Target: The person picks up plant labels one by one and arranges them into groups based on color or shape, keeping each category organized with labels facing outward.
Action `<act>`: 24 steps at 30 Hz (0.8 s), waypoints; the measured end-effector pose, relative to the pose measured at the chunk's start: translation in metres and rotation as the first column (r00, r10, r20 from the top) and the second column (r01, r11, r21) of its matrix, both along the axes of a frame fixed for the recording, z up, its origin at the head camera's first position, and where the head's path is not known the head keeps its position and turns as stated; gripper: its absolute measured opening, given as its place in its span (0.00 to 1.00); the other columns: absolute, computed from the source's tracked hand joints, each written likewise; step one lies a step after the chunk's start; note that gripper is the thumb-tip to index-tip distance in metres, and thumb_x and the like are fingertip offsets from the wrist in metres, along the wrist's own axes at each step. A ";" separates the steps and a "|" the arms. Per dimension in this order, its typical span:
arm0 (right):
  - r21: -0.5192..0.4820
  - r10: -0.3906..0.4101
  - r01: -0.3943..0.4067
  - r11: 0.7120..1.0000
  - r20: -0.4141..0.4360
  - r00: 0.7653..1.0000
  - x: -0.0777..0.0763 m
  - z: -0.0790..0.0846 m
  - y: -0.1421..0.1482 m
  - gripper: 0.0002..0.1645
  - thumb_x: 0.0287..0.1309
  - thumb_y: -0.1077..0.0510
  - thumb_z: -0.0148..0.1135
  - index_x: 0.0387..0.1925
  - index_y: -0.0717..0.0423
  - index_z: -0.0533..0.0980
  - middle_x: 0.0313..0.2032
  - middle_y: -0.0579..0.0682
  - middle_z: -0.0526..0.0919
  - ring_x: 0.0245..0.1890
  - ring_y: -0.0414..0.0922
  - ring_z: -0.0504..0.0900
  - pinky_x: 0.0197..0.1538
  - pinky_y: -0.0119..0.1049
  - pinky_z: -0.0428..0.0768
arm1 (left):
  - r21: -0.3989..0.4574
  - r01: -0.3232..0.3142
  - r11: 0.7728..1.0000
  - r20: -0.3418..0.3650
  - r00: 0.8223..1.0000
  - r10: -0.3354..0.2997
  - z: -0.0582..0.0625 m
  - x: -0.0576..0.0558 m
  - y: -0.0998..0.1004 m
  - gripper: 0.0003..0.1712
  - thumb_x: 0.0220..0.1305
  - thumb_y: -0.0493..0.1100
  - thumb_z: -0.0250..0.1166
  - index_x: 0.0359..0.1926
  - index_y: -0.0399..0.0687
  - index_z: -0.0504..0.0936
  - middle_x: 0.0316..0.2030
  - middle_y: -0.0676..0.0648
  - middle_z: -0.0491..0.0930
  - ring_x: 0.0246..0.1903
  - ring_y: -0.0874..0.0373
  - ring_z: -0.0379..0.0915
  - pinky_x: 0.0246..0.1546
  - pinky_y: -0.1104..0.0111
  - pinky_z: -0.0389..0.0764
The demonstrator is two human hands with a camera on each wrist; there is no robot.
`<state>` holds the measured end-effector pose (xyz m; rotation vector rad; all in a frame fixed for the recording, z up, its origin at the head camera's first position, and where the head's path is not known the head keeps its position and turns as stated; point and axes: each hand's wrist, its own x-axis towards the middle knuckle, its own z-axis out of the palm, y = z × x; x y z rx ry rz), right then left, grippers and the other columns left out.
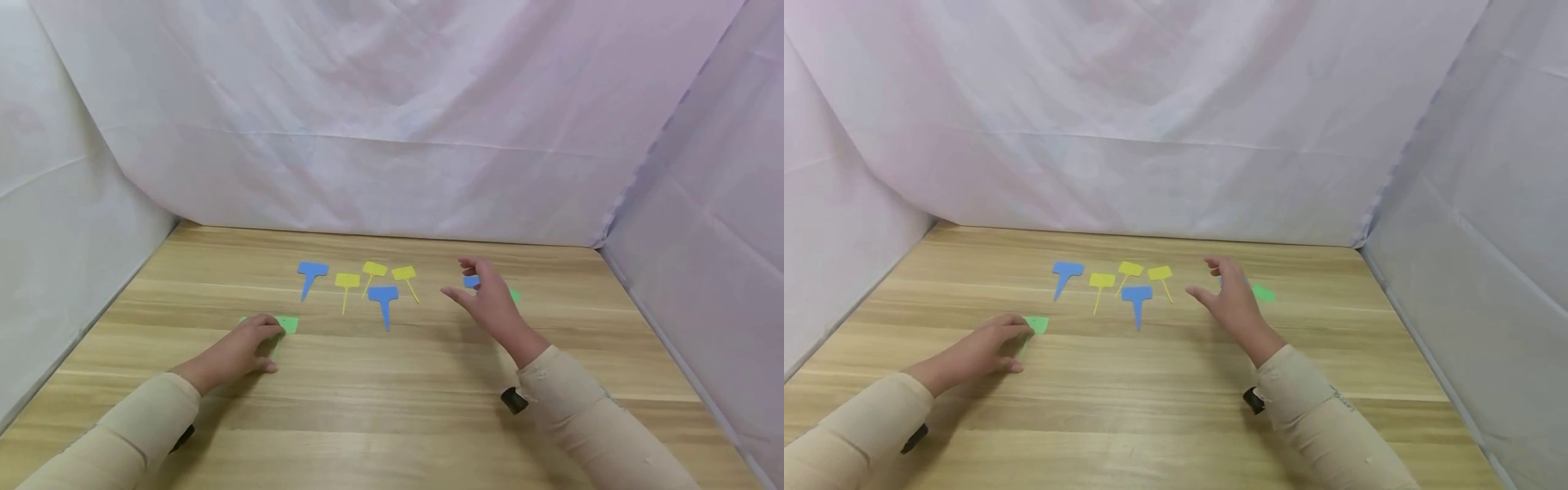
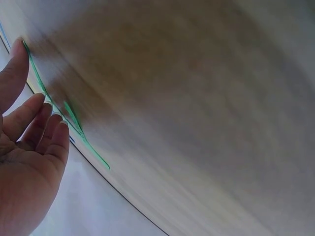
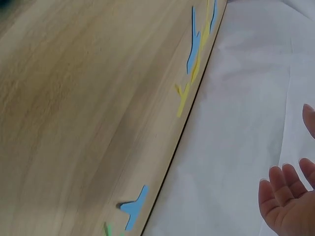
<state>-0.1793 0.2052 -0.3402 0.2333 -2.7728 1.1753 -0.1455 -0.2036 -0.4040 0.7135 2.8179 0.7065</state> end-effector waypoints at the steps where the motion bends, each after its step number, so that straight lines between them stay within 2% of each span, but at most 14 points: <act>1: -0.004 -0.005 0.005 1.000 0.002 1.000 -0.001 0.000 0.002 0.39 0.58 0.51 0.68 0.65 0.60 0.63 0.58 0.59 0.70 0.55 0.55 0.71 0.53 0.51 0.73 | 0.000 -0.001 1.000 0.001 1.000 0.001 0.000 0.000 0.000 0.35 0.48 0.43 0.76 0.54 0.29 0.76 0.52 0.36 0.72 0.53 0.38 0.68 0.54 0.47 0.72; 10: -0.011 -0.033 0.033 0.999 0.006 0.999 -0.006 0.000 0.027 0.40 0.61 0.52 0.65 0.68 0.63 0.60 0.63 0.61 0.66 0.61 0.58 0.66 0.58 0.55 0.70 | 0.006 0.005 1.000 0.005 1.000 -0.005 0.003 0.002 0.000 0.34 0.49 0.43 0.76 0.55 0.31 0.76 0.53 0.37 0.72 0.54 0.39 0.68 0.54 0.48 0.73; 18: 0.085 -0.055 0.050 0.995 0.049 0.997 -0.007 -0.004 0.049 0.42 0.62 0.49 0.64 0.69 0.63 0.57 0.66 0.64 0.61 0.64 0.61 0.62 0.60 0.59 0.67 | 0.007 -0.003 1.000 0.003 1.000 0.003 0.003 0.004 -0.002 0.34 0.49 0.42 0.75 0.55 0.30 0.76 0.53 0.37 0.72 0.54 0.39 0.68 0.54 0.48 0.73; 24: 0.112 -0.071 0.064 0.992 0.066 0.995 -0.007 -0.008 0.064 0.42 0.62 0.51 0.64 0.68 0.67 0.58 0.66 0.67 0.61 0.63 0.63 0.62 0.60 0.61 0.66 | 0.011 0.009 1.000 -0.014 1.000 -0.009 0.003 0.003 -0.001 0.33 0.49 0.42 0.76 0.54 0.31 0.77 0.52 0.38 0.72 0.53 0.40 0.68 0.53 0.48 0.73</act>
